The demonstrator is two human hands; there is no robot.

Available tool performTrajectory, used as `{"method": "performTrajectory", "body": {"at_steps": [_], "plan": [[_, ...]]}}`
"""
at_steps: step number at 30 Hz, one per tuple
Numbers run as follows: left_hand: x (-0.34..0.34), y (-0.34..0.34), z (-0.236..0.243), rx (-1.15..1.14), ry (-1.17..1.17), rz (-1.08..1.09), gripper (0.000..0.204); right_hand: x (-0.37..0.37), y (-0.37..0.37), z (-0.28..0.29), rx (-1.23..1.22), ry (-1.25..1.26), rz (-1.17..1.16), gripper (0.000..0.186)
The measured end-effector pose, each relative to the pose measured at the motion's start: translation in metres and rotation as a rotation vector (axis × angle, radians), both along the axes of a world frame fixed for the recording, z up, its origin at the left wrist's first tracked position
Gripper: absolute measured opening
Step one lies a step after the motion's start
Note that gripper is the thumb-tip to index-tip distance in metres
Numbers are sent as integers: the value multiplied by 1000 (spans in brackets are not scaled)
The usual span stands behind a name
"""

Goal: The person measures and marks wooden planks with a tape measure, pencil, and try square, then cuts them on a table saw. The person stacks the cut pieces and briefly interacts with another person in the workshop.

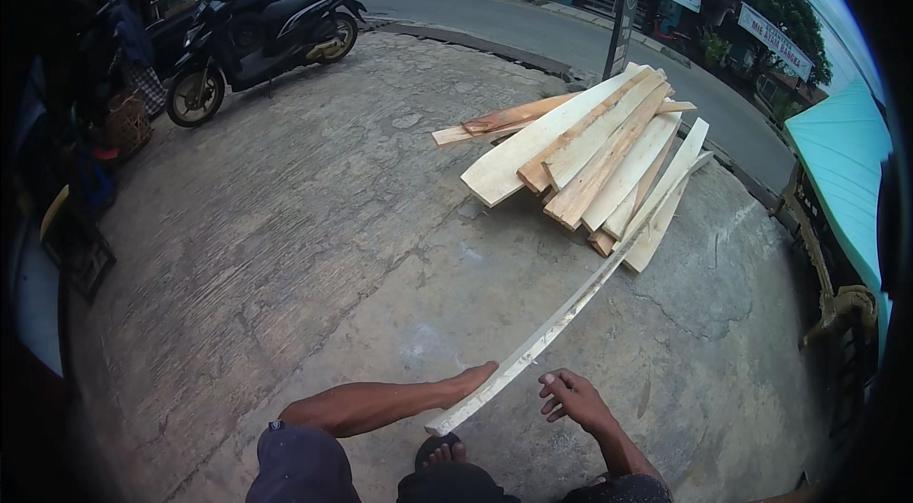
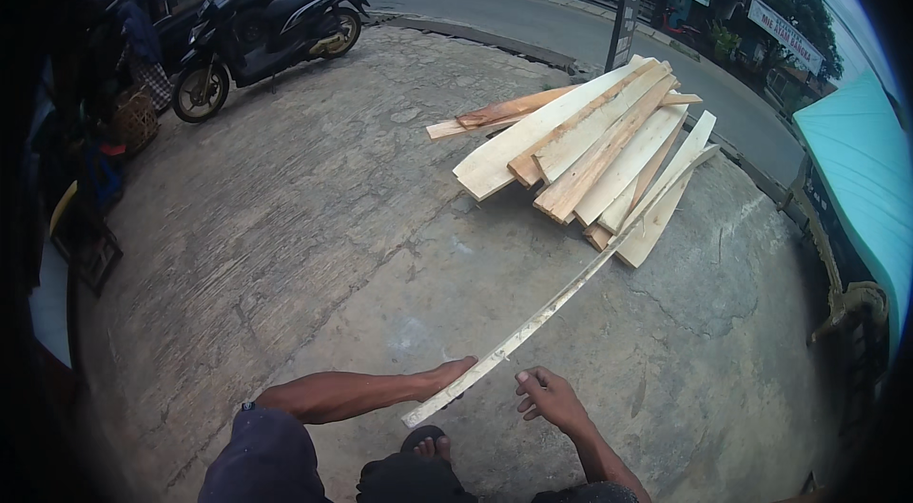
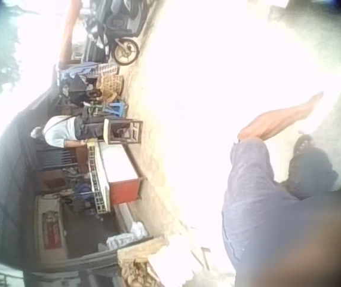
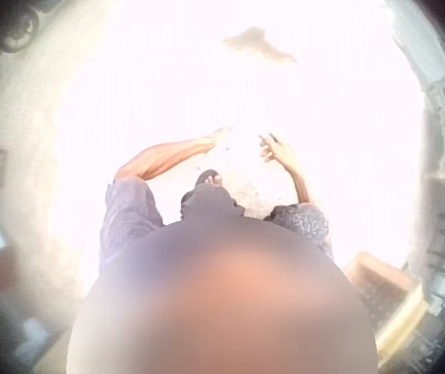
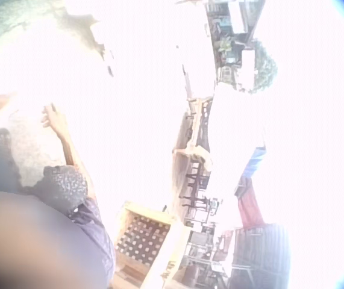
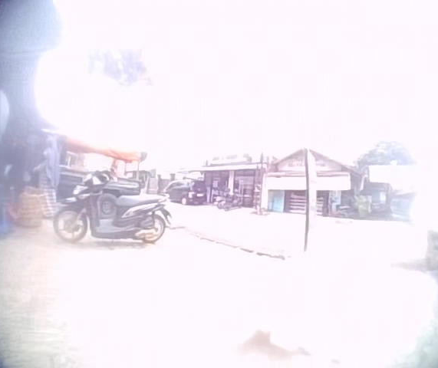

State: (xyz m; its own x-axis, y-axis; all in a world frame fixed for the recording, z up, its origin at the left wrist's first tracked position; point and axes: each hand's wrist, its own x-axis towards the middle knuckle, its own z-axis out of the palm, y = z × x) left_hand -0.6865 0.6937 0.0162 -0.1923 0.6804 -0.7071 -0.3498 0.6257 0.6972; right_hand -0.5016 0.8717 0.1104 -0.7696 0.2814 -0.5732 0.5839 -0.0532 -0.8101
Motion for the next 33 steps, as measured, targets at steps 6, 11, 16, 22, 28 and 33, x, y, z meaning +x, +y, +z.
{"method": "performTrajectory", "body": {"at_steps": [6,11,16,22,28,33], "plan": [[-67,-107,60,-380,711,-204,77,-18,103,-18,-192,179,-509,87],[-56,-180,107,-580,900,-142,68,-75,206,-56,-291,402,-841,107],[-40,-181,101,-748,907,-86,59,-92,263,-109,-353,426,-957,94],[-62,-218,65,-900,861,102,53,-133,281,-113,-716,612,-1003,62],[-49,-248,36,-1001,760,216,51,-161,299,-84,-647,548,-1078,56],[-64,-204,47,-1078,771,344,52,-229,362,-30,-646,695,-998,57]]}}
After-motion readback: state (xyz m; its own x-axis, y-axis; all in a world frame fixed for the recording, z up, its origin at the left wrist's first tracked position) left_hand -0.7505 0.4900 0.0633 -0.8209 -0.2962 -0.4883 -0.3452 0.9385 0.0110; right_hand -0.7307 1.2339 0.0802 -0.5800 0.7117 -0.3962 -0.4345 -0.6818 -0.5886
